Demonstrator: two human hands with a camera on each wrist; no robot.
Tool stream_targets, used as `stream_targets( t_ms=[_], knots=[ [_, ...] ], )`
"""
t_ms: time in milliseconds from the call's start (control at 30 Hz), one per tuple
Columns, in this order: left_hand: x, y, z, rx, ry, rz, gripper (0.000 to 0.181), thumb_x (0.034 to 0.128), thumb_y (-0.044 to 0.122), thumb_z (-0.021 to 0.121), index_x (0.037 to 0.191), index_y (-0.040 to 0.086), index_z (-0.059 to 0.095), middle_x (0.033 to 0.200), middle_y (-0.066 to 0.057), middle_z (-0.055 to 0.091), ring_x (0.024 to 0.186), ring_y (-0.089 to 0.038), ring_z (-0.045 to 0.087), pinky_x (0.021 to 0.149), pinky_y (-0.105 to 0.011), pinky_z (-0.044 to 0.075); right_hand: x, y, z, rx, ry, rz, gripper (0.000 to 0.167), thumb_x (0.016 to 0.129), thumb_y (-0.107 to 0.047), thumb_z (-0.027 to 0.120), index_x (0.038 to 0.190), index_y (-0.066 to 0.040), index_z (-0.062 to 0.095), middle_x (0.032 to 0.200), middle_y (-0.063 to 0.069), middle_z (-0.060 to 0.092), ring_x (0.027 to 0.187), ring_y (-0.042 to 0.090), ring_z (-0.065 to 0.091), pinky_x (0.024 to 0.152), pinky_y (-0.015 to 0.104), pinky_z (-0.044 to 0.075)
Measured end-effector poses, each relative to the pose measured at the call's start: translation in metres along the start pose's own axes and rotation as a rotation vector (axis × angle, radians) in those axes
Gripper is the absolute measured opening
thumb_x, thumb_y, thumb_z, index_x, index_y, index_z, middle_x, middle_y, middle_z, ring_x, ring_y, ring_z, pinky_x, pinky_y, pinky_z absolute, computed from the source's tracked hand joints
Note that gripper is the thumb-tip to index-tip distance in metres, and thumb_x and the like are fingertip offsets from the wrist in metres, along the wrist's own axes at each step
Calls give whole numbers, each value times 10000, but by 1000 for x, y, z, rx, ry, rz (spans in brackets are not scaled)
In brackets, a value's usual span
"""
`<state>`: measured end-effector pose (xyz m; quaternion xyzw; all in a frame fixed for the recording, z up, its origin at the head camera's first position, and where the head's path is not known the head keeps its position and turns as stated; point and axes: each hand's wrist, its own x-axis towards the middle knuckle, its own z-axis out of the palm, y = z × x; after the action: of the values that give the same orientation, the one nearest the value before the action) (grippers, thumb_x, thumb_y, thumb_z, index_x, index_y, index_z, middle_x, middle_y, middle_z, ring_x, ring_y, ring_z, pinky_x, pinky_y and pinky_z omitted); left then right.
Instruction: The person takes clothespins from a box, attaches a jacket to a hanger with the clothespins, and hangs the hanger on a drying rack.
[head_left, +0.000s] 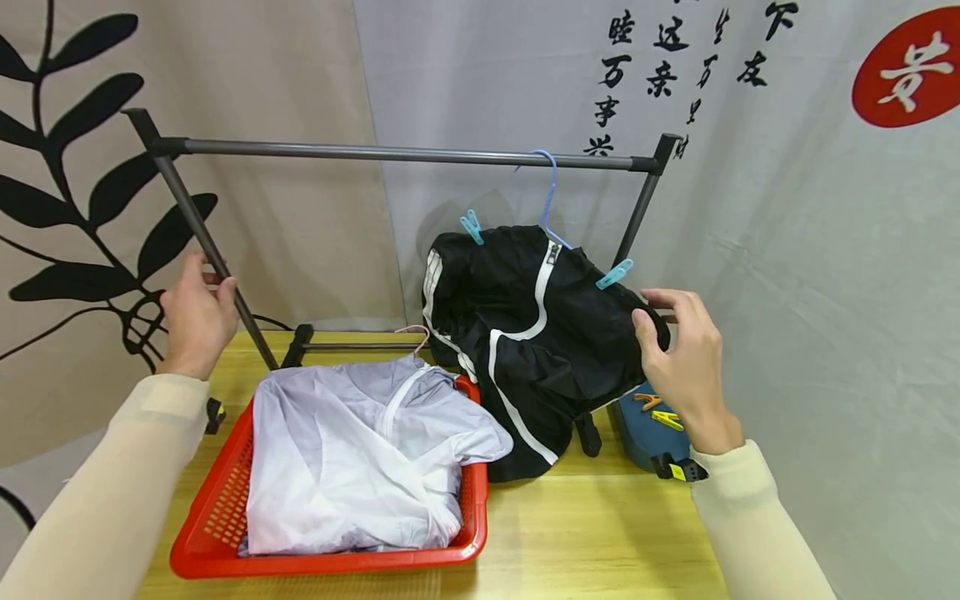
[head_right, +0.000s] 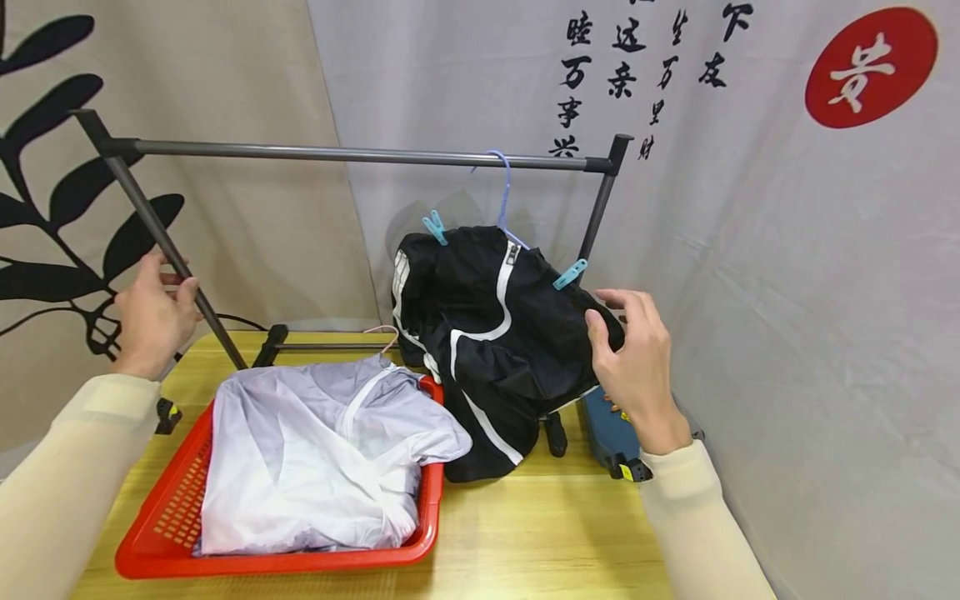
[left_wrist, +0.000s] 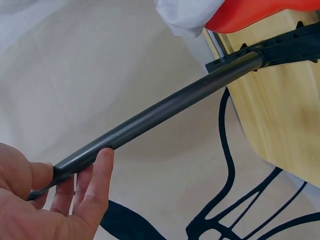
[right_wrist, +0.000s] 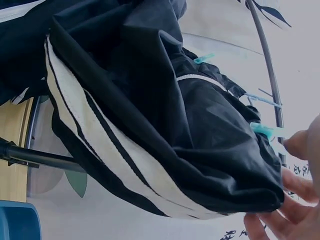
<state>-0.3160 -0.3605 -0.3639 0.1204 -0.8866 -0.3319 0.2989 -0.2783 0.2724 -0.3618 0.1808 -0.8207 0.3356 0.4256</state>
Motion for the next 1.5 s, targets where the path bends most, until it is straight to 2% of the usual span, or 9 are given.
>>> stream_targets(
  t_ms=[233,333,433,567,700,833,933,1233,1500],
  knots=[
    [1,-2,0,11,3,3,480,1248,187,493,1702,34,464,1515,-370,679,1240,-582,737,1008,-677,619,-12,-6,0,21,43,-62,376,1100,-156,733,1427,31,739,1546,276,656,1435,458,634,1207,161,429],
    [2,-2,-1,18,-6,-6,489,1248,196,494,1709,39,461,1514,-368,678,1246,-574,731,870,-446,607,-19,-8,1,11,50,-91,389,1102,-160,730,1448,17,740,1613,287,613,1485,468,609,1264,214,423],
    [2,-1,-2,22,-18,-18,499,1246,202,498,1714,35,456,1515,-375,675,1247,-579,727,749,-182,437,-24,-11,3,0,55,-130,410,1096,-162,730,1475,-5,737,1656,287,588,1501,485,595,1289,243,411],
    [3,1,-4,28,-25,-27,499,1242,190,504,1707,16,458,1507,-387,677,1238,-589,732,667,-63,287,-30,-16,7,0,38,-198,421,1103,-176,710,1493,-18,736,1679,297,571,1535,509,566,1353,263,377],
    [1,3,-5,29,-38,-44,502,1237,186,510,1702,5,455,1515,-384,674,1257,-579,731,724,-134,399,-36,-24,13,15,-4,-253,410,1140,-225,673,1489,-19,739,1677,297,579,1570,517,541,1404,297,337],
    [-3,5,-6,35,-63,-72,560,1233,235,507,1716,-32,415,1557,-395,640,1326,-584,686,904,-486,600,-43,-33,22,28,-58,-289,411,1183,-300,627,1466,-30,751,1653,278,612,1539,505,566,1408,325,327],
    [-7,8,-7,39,-84,-80,651,1225,301,500,1739,-67,343,1593,-423,582,1373,-608,621,1054,-705,563,-49,-40,29,38,-89,-314,421,1209,-348,597,1449,-45,763,1627,262,639,1498,493,594,1389,327,342],
    [-27,16,-7,61,-72,-53,778,1188,347,502,1766,-83,208,1658,-453,422,1442,-679,485,1163,-810,440,-64,-58,48,76,-206,-372,397,1228,-361,580,1421,-69,766,1580,209,673,1471,421,618,1353,341,402],
    [-47,36,0,125,-68,-20,785,1189,411,483,1768,-56,230,1609,-421,465,1344,-645,542,998,-782,510,-77,-69,63,103,-352,-346,311,1096,-142,772,1402,-87,765,1575,154,670,1463,354,622,1242,487,541]
  ],
)
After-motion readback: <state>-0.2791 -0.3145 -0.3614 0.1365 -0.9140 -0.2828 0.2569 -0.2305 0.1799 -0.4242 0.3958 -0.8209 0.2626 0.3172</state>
